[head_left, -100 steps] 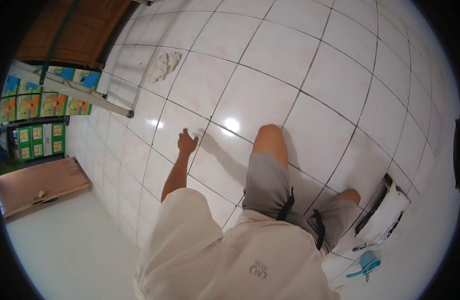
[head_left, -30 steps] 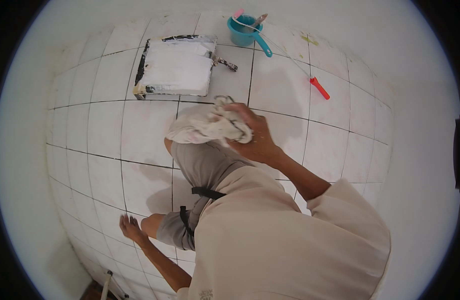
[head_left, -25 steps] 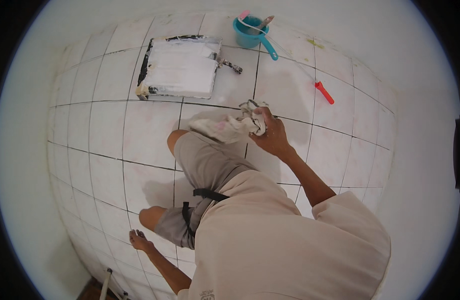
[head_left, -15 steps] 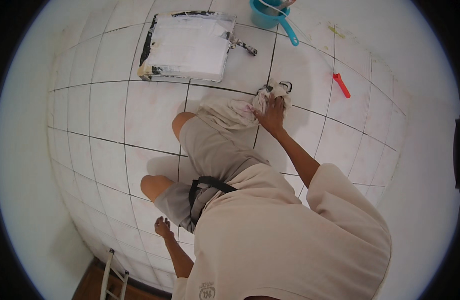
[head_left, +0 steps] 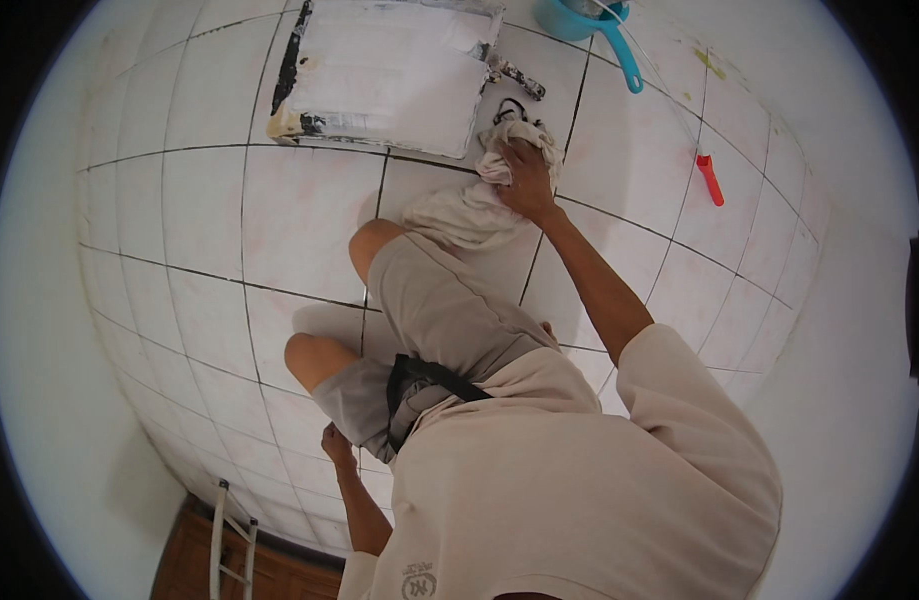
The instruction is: The person mixes white paint in a tray using a scraper and a brush, then wipes the floor with a cloth.
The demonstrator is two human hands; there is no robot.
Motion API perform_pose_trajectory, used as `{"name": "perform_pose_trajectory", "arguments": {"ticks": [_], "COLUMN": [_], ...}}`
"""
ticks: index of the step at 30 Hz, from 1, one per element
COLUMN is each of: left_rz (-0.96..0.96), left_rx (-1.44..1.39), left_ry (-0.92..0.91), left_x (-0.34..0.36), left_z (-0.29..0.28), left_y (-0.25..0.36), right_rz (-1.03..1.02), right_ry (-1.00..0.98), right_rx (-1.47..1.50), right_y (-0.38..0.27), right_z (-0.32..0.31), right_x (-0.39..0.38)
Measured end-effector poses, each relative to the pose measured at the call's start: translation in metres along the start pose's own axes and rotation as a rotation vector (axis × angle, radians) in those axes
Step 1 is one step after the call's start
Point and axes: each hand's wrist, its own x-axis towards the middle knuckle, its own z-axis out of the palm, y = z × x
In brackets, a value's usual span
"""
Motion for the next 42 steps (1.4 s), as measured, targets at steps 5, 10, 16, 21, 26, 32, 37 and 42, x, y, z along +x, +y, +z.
{"name": "perform_pose_trajectory", "arguments": {"ticks": [5,10,16,21,26,32,37,42], "left_rz": [-0.021,0.090,0.188,0.200,0.029,0.057,0.273,0.689], "left_rx": [-0.104,-0.050,0.074,0.163,0.050,0.098,-0.202,-0.025], "left_ry": [-0.086,-0.106,-0.095,-0.075,-0.078,-0.119,0.166,0.180], "left_x": [0.004,0.012,0.006,-0.008,-0.008,0.005,0.030,0.025], "left_z": [0.005,0.002,0.000,-0.002,-0.007,-0.011,-0.003,0.058], "left_y": [-0.005,-0.020,-0.038,-0.054,-0.043,-0.043,0.016,0.187], "right_rz": [-0.159,-0.336,-0.013,0.361,0.258,0.106,-0.258,-0.348], "right_ry": [-0.081,-0.353,-0.345,-0.144,0.124,0.129,-0.174,-0.460], "right_rx": [0.029,0.020,0.178,0.262,-0.413,-0.168,-0.025,-0.082], "right_y": [-0.002,-0.019,0.007,0.011,-0.045,-0.032,-0.025,-0.023], "right_z": [0.011,0.004,-0.025,-0.056,-0.046,-0.002,0.004,-0.026], "right_x": [0.006,-0.021,-0.034,0.002,-0.046,-0.013,0.028,-0.041]}}
